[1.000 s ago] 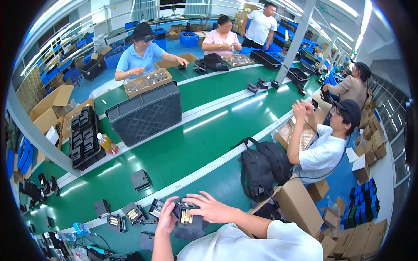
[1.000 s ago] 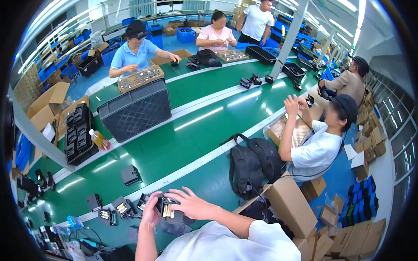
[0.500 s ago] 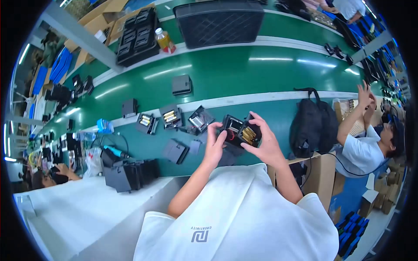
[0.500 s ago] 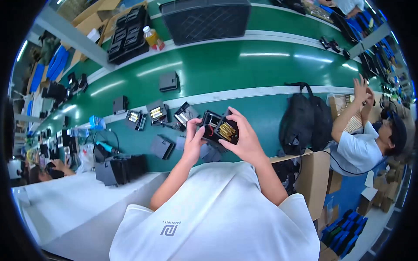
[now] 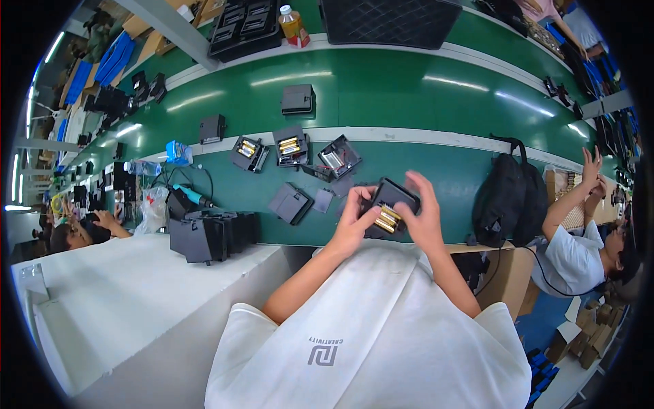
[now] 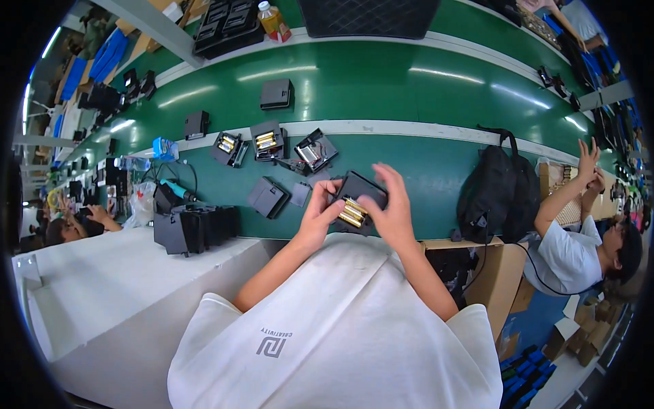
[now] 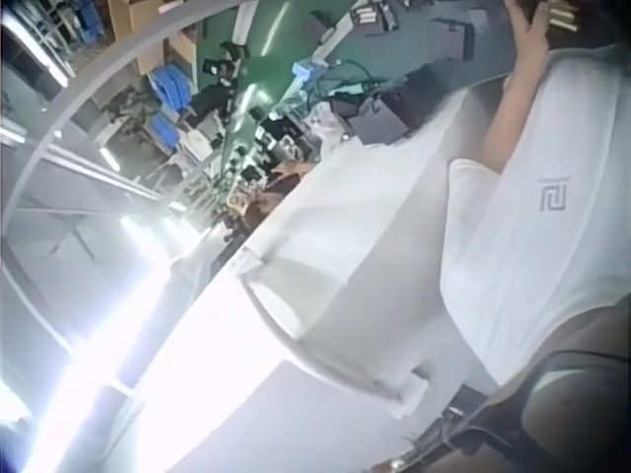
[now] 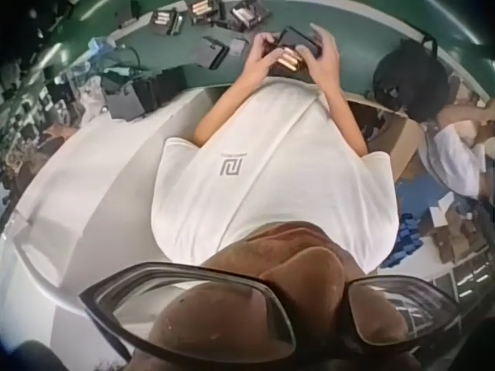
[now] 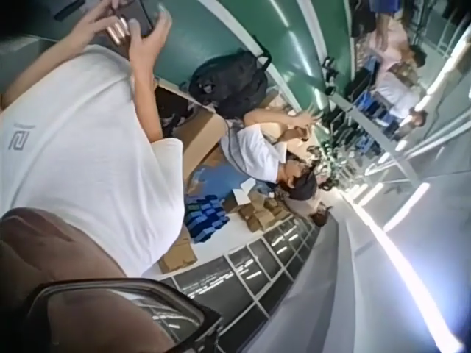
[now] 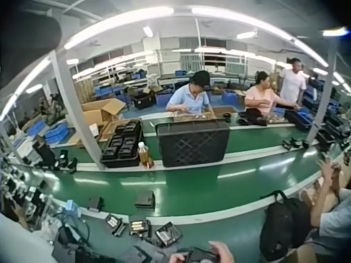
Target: Assembling small electronic modules and placing them onto an assembly line.
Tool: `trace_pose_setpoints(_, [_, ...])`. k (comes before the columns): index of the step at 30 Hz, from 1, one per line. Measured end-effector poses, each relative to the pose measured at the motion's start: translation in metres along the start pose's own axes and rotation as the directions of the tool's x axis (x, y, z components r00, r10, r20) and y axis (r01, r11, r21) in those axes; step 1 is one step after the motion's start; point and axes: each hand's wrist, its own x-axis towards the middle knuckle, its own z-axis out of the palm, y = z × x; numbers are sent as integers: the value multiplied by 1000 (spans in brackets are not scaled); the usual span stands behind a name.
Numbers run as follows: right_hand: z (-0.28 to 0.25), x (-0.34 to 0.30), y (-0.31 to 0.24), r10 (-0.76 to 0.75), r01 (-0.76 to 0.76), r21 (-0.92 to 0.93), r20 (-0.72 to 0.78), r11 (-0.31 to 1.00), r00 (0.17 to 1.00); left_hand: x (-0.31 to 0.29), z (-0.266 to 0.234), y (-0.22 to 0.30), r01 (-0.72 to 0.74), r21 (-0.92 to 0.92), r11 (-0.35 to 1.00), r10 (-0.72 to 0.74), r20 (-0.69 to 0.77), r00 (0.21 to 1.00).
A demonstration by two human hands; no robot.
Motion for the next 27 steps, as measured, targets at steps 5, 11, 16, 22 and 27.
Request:
trace_pose_setpoints(5, [21, -7, 21, 180, -194, 113, 123, 974, 976, -29, -23, -11, 127, -73, 989, -128, -13, 992])
trace_pose_setpoints(11, [25, 37, 54, 67, -63, -47, 96, 997, 993, -48, -61, -27, 161, -44, 986, -166, -356, 920])
trace_pose_setpoints(16, [62, 61, 80, -454, 514, -588, 263, 625, 851, -52, -85, -23, 60, -226, 972, -167, -495, 853])
trace_pose_setpoints(22, [73, 75, 86, -318, 516, -635, 407, 575, 856, -43, -82, -10, -5, -220, 976, -114, -525, 843])
trace_pose_setpoints(27, [28, 55, 17, -22, 117, -249, 355, 961, 935, -37, -65, -1, -12, -265, 964, -132, -517, 846])
